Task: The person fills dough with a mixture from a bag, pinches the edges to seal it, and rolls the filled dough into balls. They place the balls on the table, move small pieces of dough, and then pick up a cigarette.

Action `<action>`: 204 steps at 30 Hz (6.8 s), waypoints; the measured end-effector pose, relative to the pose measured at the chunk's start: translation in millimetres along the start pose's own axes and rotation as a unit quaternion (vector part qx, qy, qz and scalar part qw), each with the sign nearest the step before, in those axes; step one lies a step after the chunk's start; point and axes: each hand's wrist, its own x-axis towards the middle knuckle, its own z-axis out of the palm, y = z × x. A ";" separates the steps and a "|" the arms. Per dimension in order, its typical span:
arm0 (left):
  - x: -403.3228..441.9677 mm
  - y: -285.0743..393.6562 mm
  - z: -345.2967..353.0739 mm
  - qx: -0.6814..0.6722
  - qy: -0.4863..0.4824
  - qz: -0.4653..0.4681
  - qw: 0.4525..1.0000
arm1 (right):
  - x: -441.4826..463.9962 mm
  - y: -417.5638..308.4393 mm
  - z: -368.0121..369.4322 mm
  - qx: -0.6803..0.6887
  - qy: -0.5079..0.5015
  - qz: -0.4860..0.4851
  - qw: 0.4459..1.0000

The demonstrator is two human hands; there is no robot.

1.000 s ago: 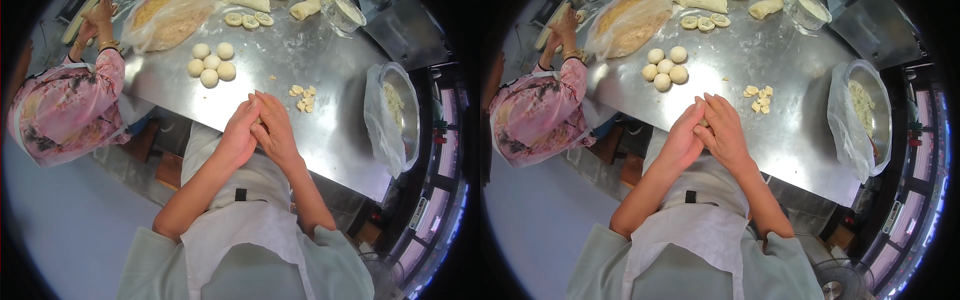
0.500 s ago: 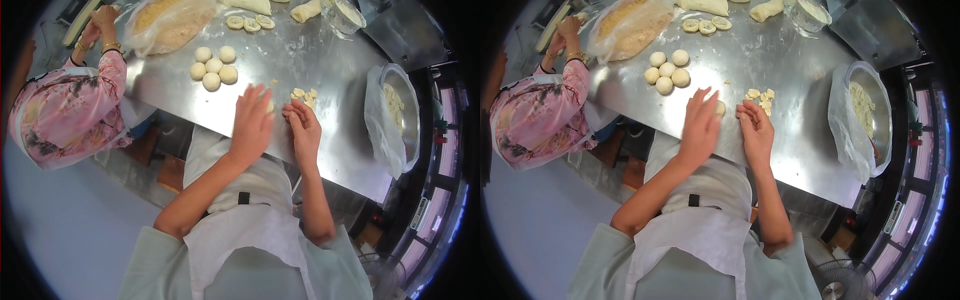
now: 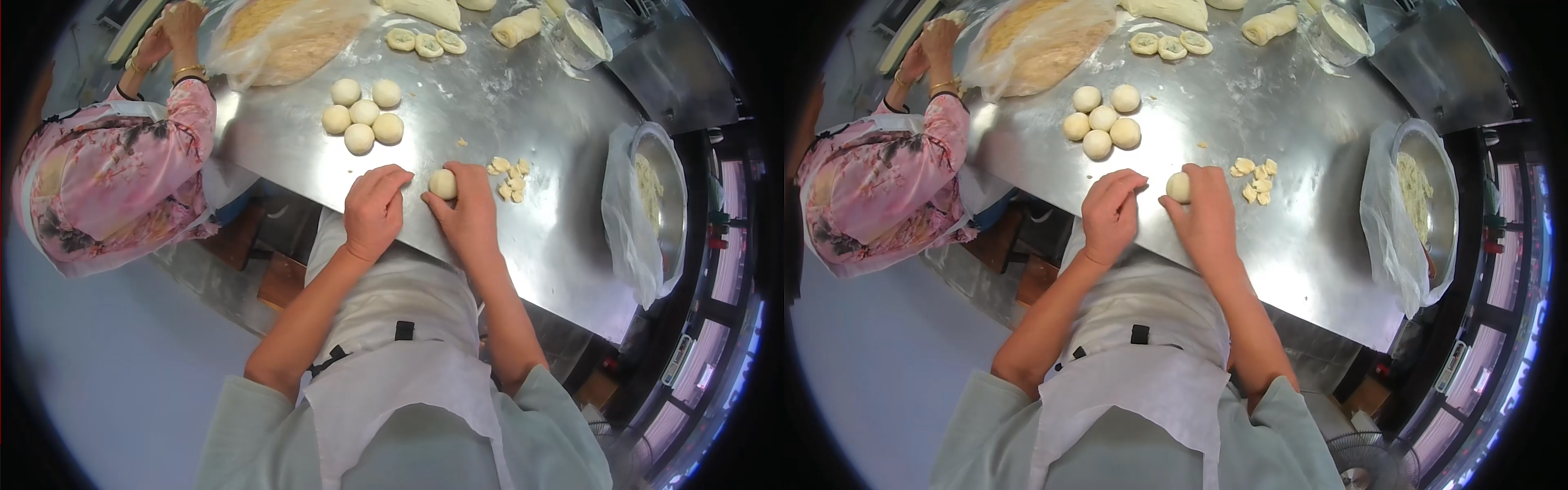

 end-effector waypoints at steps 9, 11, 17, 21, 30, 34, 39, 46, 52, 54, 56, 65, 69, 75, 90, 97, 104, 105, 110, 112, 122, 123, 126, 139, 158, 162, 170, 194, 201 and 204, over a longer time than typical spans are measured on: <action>-3.2 -1.6 0.1 0.024 0.012 0.022 0.999 | 89.9 -4.2 7.3 0.050 0.045 -0.071 0.995; -5.3 -5.8 0.5 0.021 0.008 0.026 0.999 | 106.0 0.4 23.8 0.042 0.033 -0.074 0.996; -4.5 -2.9 1.2 0.036 0.017 0.019 0.999 | 116.1 0.3 43.9 0.119 -0.030 -0.063 0.990; -6.5 -4.7 -0.7 0.037 0.006 0.022 0.999 | 95.9 3.2 12.3 0.159 -0.026 -0.027 0.987; -4.3 -0.2 -1.7 0.047 0.000 0.030 0.998 | 178.5 70.0 -25.7 0.170 0.058 0.062 0.982; -3.0 1.0 -2.4 0.054 -0.001 0.034 0.998 | 251.2 81.5 -10.5 0.056 0.039 0.043 0.997; -4.5 -1.2 -2.6 0.055 -0.002 0.045 0.997 | 293.9 68.8 10.4 -0.002 0.043 0.060 0.997; -1.6 -2.3 -9.1 -0.002 -0.034 0.013 0.999 | 262.8 78.4 21.1 0.228 0.178 0.028 0.957; 58.1 16.5 -47.9 -0.439 0.018 -0.324 0.838 | 229.6 -1.8 -11.2 0.466 -0.061 0.049 0.881; 91.9 3.9 -59.3 -0.501 0.033 -0.355 0.789 | 219.6 -41.7 -15.8 0.461 -0.179 0.031 0.868; 115.7 -9.8 -65.5 -0.588 0.041 -0.377 0.715 | 203.3 -88.2 1.2 0.426 -0.266 -0.012 0.865; 104.1 -41.5 -100.1 -0.669 0.120 -0.507 0.530 | 322.0 -150.2 46.5 0.247 -0.203 -0.114 0.941; 105.0 -36.8 -110.4 -0.652 0.077 -0.490 0.574 | 414.5 -128.2 112.2 0.010 -0.073 -0.265 0.961; 131.6 -31.8 -127.2 -0.669 0.090 -0.417 0.609 | 414.0 -132.6 125.6 -0.182 -0.180 -0.203 0.945; 224.3 -81.8 -108.0 -0.580 0.188 -0.360 0.706 | 422.6 -106.3 134.6 0.196 -0.113 -0.121 0.967; 243.1 -96.9 -101.5 -0.541 0.221 -0.361 0.727 | 423.1 -99.7 137.0 0.186 -0.089 -0.113 0.972; 269.1 -138.7 -90.2 -0.622 0.203 -0.362 0.664 | 387.7 -145.0 97.0 0.398 -0.146 -0.053 0.904; 274.3 -140.1 -87.8 -0.617 0.203 -0.367 0.666 | 382.4 -151.2 91.8 0.408 -0.158 -0.056 0.897; 289.8 -153.3 -71.0 -0.616 0.162 -0.340 0.692 | 366.1 -154.6 110.8 0.276 -0.160 -0.187 0.929; 288.6 -158.6 -62.8 -0.582 0.173 -0.344 0.716 | 356.2 -157.0 121.0 0.169 -0.084 -0.255 0.948; 279.8 -184.4 -57.7 -0.645 0.205 -0.359 0.643 | 359.3 -142.0 125.2 0.288 -0.168 -0.122 0.935; 280.8 -183.1 -56.5 -0.642 0.212 -0.360 0.643 | 357.4 -141.8 128.5 0.275 -0.130 -0.144 0.942; 281.6 -173.5 -53.8 -0.624 0.233 -0.378 0.643 | 346.2 -145.6 146.6 0.227 -0.027 -0.195 0.954; 269.7 -180.5 -75.5 -0.679 0.213 -0.358 0.605 | 357.0 -156.7 113.6 0.299 -0.140 -0.104 0.938; 186.8 -55.3 -83.7 -0.609 0.000 -0.439 0.661 | 217.8 -140.7 18.3 0.139 -0.278 -0.120 0.943; 150.7 -14.1 -63.9 -0.508 -0.065 -0.477 0.715 | 165.7 -99.6 11.5 0.077 -0.165 -0.240 0.953; 105.6 40.1 -58.3 -0.648 -0.209 -0.505 0.530 | 71.1 -43.8 -26.3 0.301 -0.152 -0.075 0.938; 62.9 71.3 -27.1 -0.462 -0.309 -0.546 0.626 | 1.2 -11.6 -32.2 0.275 -0.096 -0.097 0.952; 45.3 60.9 -31.0 -0.592 -0.218 -0.591 0.503 | -0.6 -18.0 -40.5 0.295 -0.164 -0.073 0.939; 37.1 55.9 -19.1 -0.628 -0.180 -0.579 0.488 | -6.7 -7.5 -39.1 0.301 -0.118 -0.047 0.945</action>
